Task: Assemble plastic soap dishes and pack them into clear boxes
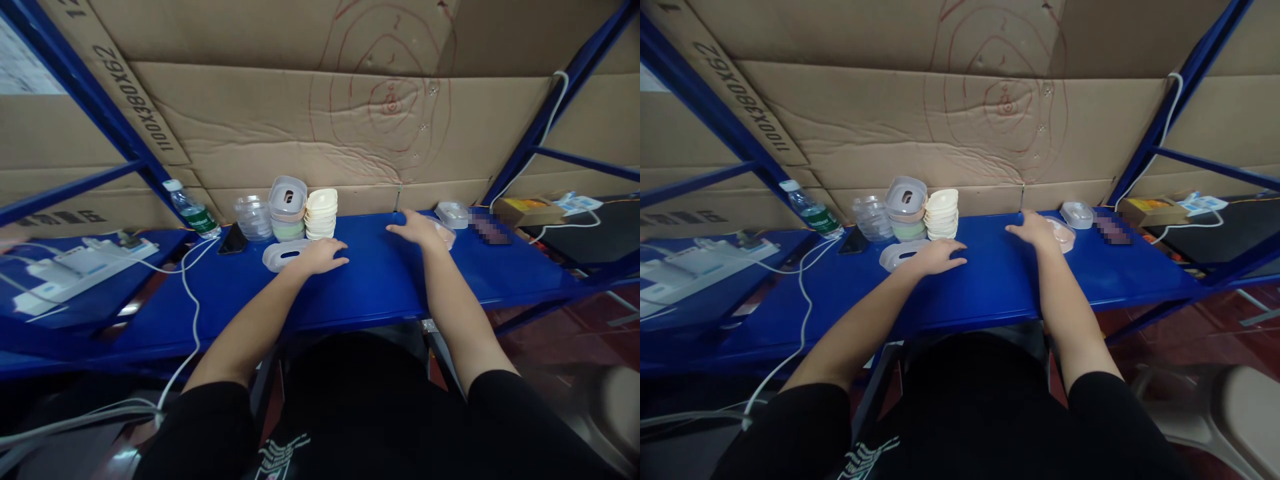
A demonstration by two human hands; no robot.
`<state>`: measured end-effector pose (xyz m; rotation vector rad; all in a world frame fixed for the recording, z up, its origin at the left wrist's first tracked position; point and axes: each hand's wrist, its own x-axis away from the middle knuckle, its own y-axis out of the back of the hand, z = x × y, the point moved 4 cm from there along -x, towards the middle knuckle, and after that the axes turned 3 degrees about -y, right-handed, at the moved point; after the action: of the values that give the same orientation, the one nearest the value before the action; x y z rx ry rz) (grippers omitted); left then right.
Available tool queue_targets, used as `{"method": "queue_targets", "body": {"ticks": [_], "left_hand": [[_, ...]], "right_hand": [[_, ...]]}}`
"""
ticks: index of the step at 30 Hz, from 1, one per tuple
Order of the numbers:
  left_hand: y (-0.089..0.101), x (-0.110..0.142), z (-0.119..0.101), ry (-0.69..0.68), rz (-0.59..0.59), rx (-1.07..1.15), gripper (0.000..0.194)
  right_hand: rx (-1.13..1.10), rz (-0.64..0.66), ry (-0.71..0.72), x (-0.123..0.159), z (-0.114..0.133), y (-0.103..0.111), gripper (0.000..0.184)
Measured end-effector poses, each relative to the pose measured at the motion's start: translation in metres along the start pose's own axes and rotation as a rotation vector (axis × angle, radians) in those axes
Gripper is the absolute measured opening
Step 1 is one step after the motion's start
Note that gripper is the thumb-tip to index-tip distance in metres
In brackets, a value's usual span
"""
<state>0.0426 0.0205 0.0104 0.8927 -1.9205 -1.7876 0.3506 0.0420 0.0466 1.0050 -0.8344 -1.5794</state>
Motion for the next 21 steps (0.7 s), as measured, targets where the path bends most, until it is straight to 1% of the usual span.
{"method": "queue_targets", "body": {"ticks": [2, 4, 7, 9, 12, 15, 17, 21], "left_hand": [[0.000, 0.000, 0.001, 0.016, 0.005, 0.002, 0.052], [0.000, 0.001, 0.004, 0.034, 0.008, 0.004, 0.053], [0.001, 0.003, 0.007, 0.047, 0.013, 0.011, 0.052], [0.001, 0.003, 0.010, 0.048, 0.017, 0.013, 0.050], [0.001, 0.002, 0.012, 0.054, 0.029, -0.002, 0.050], [0.001, 0.002, 0.014, 0.062, 0.041, -0.013, 0.053], [0.001, 0.003, 0.014, 0.065, 0.041, -0.017, 0.054], [0.000, 0.002, 0.014, 0.055, 0.027, -0.006, 0.053]], "right_hand": [[0.033, -0.049, 0.070, 0.002, 0.009, -0.004, 0.085], [0.086, -0.071, 0.050, 0.000, 0.004, -0.004, 0.090], [0.144, 0.001, -0.055, -0.006, -0.015, -0.005, 0.096], [0.157, 0.056, -0.093, -0.008, -0.024, -0.004, 0.095], [0.180, 0.082, -0.085, -0.009, -0.024, -0.005, 0.093], [0.196, 0.103, -0.043, -0.008, -0.014, -0.011, 0.100], [0.180, 0.113, 0.015, -0.008, -0.007, -0.016, 0.102], [0.076, 0.140, 0.202, -0.007, 0.011, -0.027, 0.095]]}}
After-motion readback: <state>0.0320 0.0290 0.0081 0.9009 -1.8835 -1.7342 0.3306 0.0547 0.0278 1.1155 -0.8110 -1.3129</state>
